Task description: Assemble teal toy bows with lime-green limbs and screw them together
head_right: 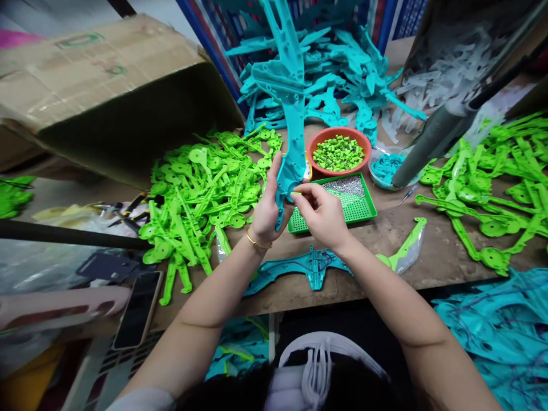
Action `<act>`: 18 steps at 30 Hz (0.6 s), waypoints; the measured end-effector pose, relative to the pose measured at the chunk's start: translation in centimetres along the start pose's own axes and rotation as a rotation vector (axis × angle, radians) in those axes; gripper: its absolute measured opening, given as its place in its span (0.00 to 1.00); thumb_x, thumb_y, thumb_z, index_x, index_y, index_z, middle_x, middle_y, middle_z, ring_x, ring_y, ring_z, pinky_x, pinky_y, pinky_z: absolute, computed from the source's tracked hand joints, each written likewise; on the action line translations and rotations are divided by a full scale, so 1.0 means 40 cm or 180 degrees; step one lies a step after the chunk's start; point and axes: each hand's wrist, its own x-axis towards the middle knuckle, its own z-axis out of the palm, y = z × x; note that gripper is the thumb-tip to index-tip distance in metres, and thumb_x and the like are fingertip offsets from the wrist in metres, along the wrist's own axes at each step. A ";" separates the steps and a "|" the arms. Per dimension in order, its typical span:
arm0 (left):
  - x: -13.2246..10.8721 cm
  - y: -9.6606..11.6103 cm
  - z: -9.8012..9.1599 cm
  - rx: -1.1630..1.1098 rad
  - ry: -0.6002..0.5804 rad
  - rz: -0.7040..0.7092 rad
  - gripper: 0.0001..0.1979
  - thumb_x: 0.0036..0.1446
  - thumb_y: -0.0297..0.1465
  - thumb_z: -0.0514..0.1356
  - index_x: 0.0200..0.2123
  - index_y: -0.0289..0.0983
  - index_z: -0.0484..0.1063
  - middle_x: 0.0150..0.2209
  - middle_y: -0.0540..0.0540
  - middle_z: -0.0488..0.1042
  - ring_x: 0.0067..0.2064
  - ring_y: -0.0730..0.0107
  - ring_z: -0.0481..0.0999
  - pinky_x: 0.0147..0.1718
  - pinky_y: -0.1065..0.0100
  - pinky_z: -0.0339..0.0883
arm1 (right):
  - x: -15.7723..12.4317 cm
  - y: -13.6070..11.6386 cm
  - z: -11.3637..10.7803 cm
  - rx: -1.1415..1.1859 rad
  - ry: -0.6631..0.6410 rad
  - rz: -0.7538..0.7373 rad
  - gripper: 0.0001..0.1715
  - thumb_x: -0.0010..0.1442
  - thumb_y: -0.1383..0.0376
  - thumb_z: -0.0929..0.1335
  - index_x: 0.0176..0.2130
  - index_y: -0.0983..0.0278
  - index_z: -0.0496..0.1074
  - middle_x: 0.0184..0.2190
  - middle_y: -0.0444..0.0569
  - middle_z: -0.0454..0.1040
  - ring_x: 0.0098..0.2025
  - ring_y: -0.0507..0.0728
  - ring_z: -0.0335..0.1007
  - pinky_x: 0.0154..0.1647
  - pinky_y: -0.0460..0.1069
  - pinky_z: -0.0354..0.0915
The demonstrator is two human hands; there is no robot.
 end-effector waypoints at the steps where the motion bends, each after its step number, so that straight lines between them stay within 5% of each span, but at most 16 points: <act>1: 0.001 -0.004 -0.002 0.0024 -0.0015 0.0020 0.21 0.68 0.40 0.46 0.62 0.51 0.61 0.66 0.57 0.60 0.70 0.62 0.50 0.68 0.55 0.46 | 0.000 0.000 0.000 -0.0029 0.0016 0.0016 0.11 0.59 0.59 0.69 0.38 0.64 0.73 0.28 0.44 0.73 0.26 0.48 0.66 0.29 0.48 0.63; 8: 0.001 -0.013 -0.003 -0.0379 0.0016 -0.0045 0.20 0.67 0.42 0.49 0.60 0.50 0.64 0.66 0.55 0.61 0.69 0.59 0.54 0.68 0.55 0.47 | -0.004 -0.003 0.008 -0.0026 0.0080 0.0083 0.11 0.58 0.59 0.69 0.37 0.64 0.72 0.28 0.44 0.73 0.26 0.48 0.64 0.28 0.48 0.62; 18: -0.002 -0.020 0.000 -0.0087 0.0256 0.0137 0.19 0.68 0.38 0.48 0.60 0.48 0.65 0.66 0.56 0.60 0.72 0.61 0.41 0.69 0.55 0.39 | -0.003 -0.006 0.010 0.0157 -0.0059 0.0187 0.10 0.57 0.59 0.69 0.36 0.64 0.72 0.25 0.42 0.71 0.24 0.48 0.64 0.25 0.47 0.62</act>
